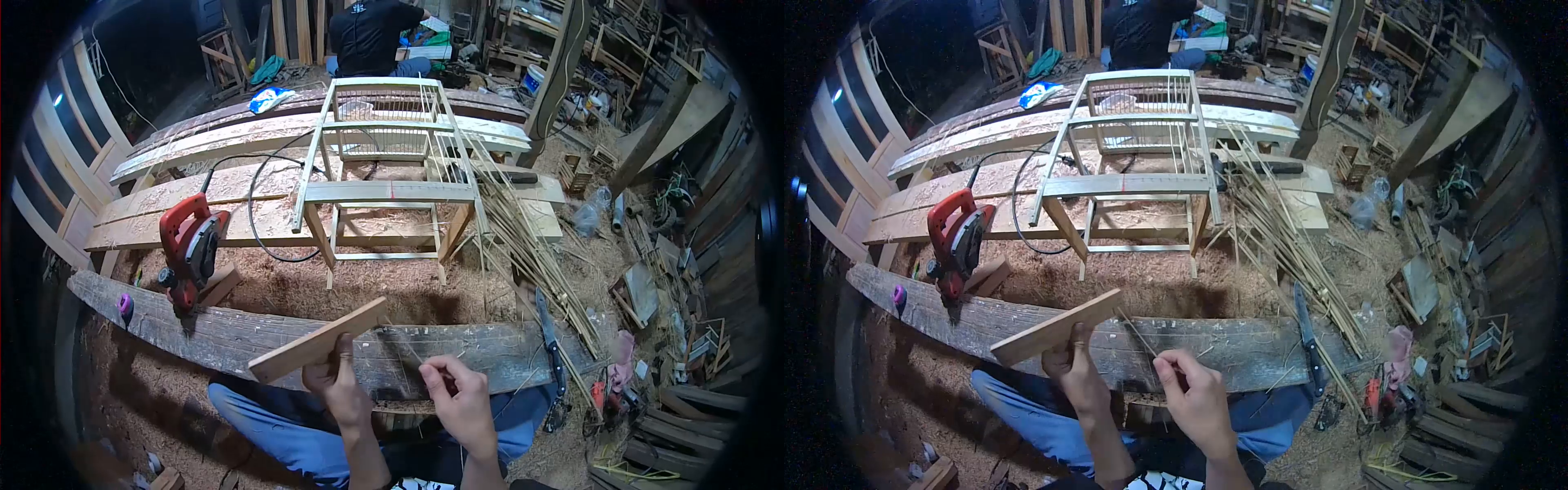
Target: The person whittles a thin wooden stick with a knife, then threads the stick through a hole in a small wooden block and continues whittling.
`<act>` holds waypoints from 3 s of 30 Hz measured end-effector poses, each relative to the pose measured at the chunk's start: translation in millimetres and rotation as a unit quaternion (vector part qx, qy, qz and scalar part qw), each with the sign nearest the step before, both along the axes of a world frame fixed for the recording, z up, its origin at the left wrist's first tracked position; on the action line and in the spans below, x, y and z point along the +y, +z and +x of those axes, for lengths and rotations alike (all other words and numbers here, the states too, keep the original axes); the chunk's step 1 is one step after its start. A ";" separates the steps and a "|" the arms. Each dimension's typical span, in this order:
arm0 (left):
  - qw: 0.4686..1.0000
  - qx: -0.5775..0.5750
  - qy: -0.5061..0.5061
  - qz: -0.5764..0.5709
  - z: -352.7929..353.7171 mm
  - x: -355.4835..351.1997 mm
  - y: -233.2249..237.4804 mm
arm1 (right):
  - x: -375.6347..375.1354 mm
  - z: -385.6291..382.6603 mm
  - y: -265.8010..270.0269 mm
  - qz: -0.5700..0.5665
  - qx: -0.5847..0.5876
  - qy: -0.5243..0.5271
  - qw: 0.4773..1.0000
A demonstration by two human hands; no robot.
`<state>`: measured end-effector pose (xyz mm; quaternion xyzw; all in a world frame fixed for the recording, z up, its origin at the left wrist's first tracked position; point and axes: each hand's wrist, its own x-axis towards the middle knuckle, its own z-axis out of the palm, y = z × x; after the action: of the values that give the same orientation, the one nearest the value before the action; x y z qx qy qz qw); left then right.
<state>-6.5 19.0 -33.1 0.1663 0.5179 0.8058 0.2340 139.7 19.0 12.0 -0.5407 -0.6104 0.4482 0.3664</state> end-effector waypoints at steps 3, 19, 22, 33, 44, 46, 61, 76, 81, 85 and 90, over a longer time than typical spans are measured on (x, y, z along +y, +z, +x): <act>1.000 0.007 -0.031 0.005 5.0 3.3 -7.7 | -1.4 -1.3 0.8 0.011 -0.013 0.010 1.000; 0.996 0.009 -0.084 -0.027 14.1 5.6 -5.4 | -3.5 -1.0 3.4 -0.003 -0.018 0.006 1.000; 0.990 0.099 -0.087 -0.058 8.2 7.3 -7.5 | -3.9 3.0 8.8 -0.020 -0.030 0.006 0.999; 0.924 0.212 -0.303 0.098 10.4 10.4 -8.4 | 4.1 7.1 -20.7 0.021 0.052 -0.057 0.997; 0.889 0.266 -0.357 0.109 7.4 11.9 -7.1 | 3.6 3.9 -32.7 0.020 0.118 -0.077 0.990; 0.887 0.263 -0.367 0.096 8.8 9.5 -1.6 | 1.7 3.4 -34.3 0.024 0.127 -0.080 0.988; 0.935 0.340 -0.080 -0.059 -29.9 6.2 -20.6 | 12.4 14.0 -22.9 -0.026 0.182 -0.085 0.979; 0.782 0.478 -0.373 -0.146 -30.7 -2.7 -8.7 | 32.7 21.7 -8.3 -0.088 0.403 -0.071 0.908; 0.806 0.506 -0.263 -0.160 -13.8 -2.4 4.0 | 31.8 21.2 -13.1 -0.046 0.375 -0.068 0.923; 0.901 0.231 -0.357 -0.084 26.7 2.4 19.7 | 30.3 25.9 -11.5 0.001 0.301 -0.123 0.946; 0.910 0.020 -0.410 -0.054 83.6 2.4 11.9 | 33.5 40.6 -19.6 0.030 0.280 -0.140 0.949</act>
<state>77.1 21.4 -21.1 0.3670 0.4513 0.6065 0.5420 180.3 52.5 -7.6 -0.4624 -0.4150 0.5074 0.5971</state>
